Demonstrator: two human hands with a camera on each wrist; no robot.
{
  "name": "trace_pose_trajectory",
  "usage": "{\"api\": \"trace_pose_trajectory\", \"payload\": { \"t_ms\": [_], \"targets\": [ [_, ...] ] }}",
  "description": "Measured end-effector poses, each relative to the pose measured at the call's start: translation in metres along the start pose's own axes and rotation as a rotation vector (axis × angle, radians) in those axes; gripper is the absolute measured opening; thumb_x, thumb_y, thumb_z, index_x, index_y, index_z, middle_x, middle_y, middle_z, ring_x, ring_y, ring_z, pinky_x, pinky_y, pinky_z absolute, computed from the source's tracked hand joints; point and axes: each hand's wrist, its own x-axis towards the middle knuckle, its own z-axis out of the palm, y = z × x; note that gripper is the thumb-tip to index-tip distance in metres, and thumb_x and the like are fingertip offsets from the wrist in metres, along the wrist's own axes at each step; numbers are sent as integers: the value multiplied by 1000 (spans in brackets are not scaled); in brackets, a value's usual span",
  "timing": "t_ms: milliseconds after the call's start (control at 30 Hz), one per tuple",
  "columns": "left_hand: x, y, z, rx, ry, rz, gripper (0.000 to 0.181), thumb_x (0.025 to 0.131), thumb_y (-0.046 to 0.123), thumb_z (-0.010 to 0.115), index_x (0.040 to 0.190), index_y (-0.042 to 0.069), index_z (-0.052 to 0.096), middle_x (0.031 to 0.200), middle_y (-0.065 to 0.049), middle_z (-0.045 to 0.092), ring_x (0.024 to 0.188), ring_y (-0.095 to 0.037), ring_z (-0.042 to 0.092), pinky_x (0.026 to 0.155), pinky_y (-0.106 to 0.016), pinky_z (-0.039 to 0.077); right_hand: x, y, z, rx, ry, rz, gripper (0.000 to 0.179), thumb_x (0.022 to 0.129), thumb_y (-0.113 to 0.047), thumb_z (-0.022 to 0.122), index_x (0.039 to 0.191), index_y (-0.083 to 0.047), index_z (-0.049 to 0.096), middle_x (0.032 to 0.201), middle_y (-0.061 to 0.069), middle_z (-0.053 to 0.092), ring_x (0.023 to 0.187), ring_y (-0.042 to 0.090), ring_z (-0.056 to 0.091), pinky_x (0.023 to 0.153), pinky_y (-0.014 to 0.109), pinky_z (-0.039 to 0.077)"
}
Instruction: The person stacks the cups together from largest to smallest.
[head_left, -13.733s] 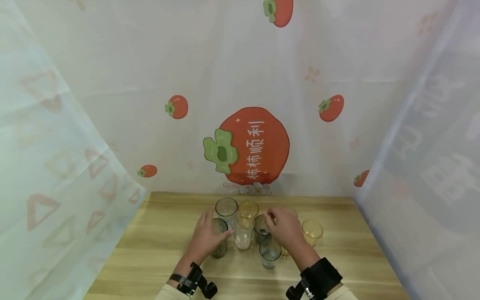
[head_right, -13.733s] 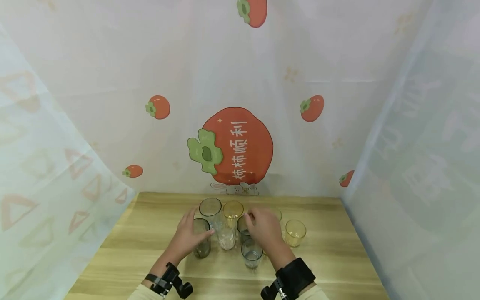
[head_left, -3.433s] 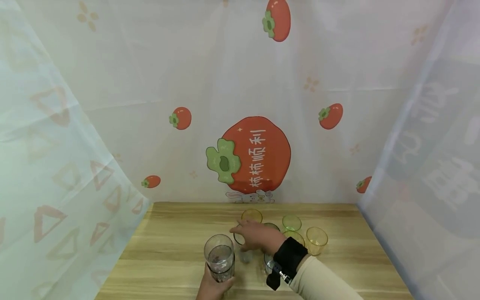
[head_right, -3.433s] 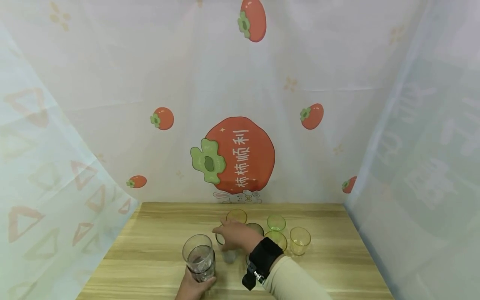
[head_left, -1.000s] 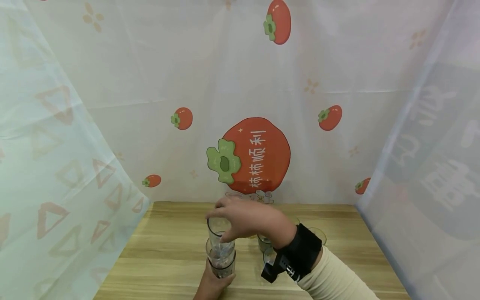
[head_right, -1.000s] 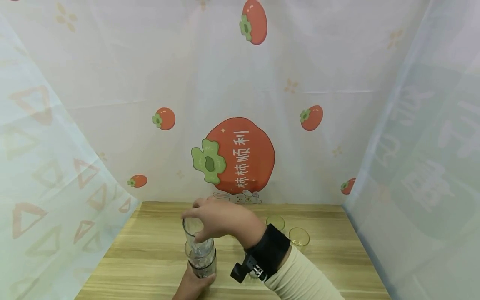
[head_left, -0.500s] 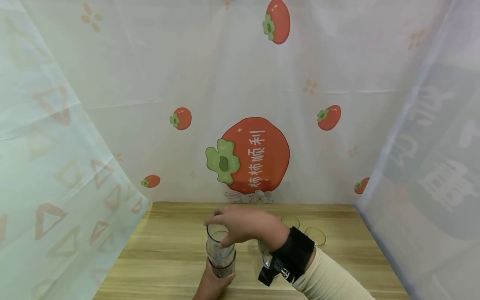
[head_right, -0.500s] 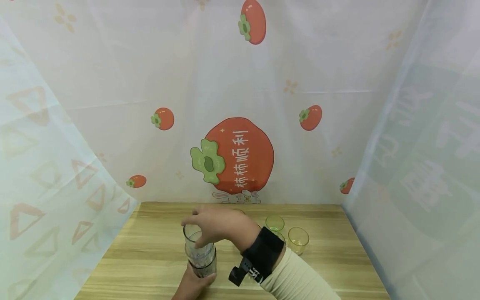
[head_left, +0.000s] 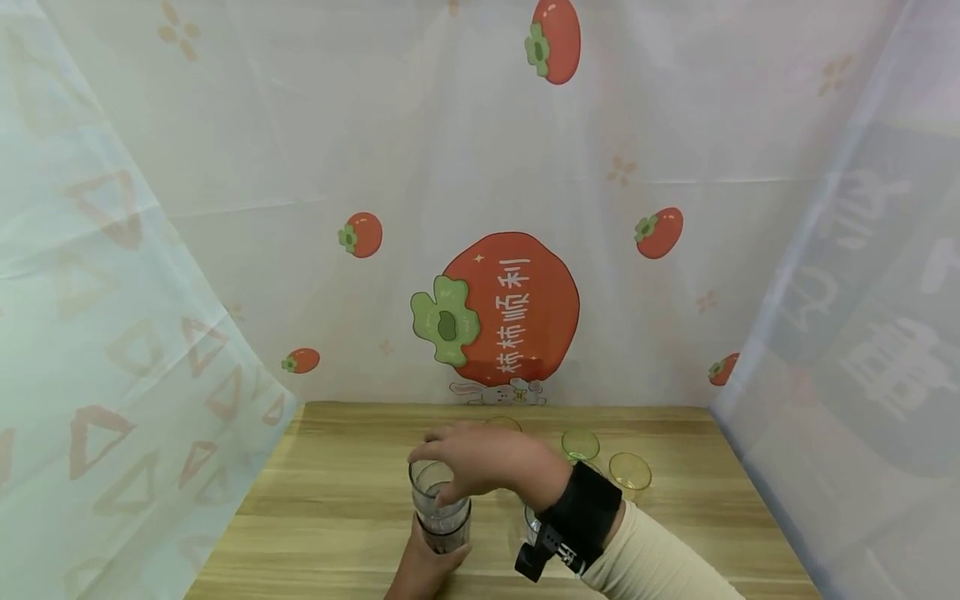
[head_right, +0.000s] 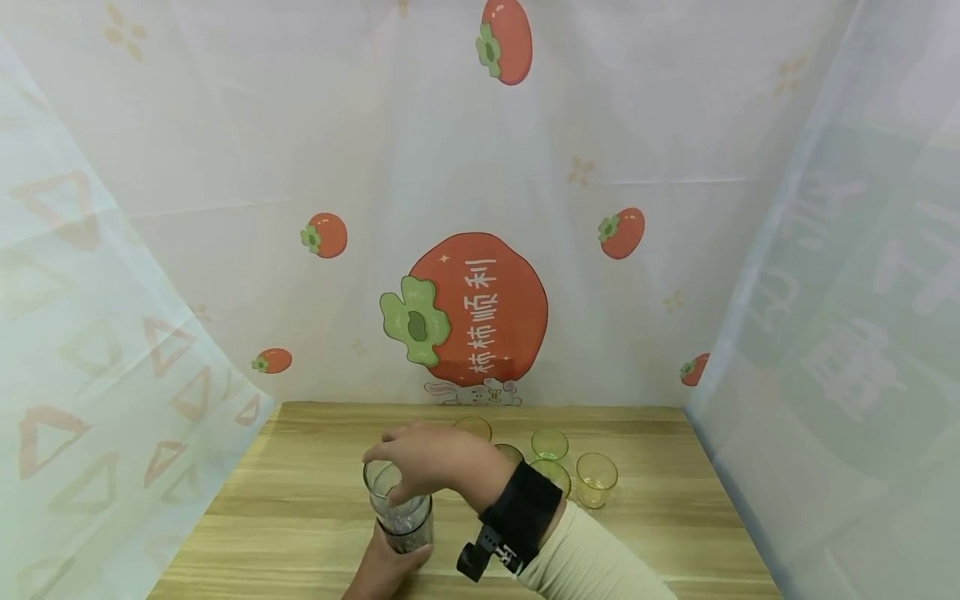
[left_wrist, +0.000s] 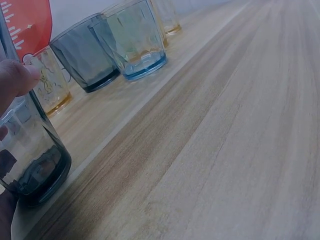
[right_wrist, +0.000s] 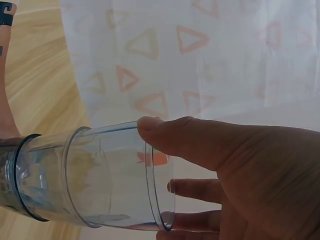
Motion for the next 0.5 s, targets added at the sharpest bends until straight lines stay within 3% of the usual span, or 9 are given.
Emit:
{"api": "trace_pose_trajectory", "payload": {
  "t_ms": [200,367,500],
  "targets": [
    [0,0,1,-25,-4,-34,107,83,26,86,154,2,10,147,-30,40,129,-44,49,104,-59,44,-4,12,17,83,50,22,84,88,-41,80,158,-32,34,161,-3,36,143,18,42,104,35,50],
    [1,0,2,-29,-5,-11,107,81,23,87,155,5,11,148,-28,41,132,-46,47,107,-59,40,-9,26,37,214,91,90,99,86,-43,81,163,-31,19,165,-9,28,137,12,47,101,31,51],
    [0,1,2,-6,13,4,108,79,22,88,155,4,12,147,-28,42,132,-45,47,108,-60,40,-14,33,47,316,110,136,100,87,-48,78,163,-32,15,162,-10,33,132,11,53,96,31,53]
  ]
}}
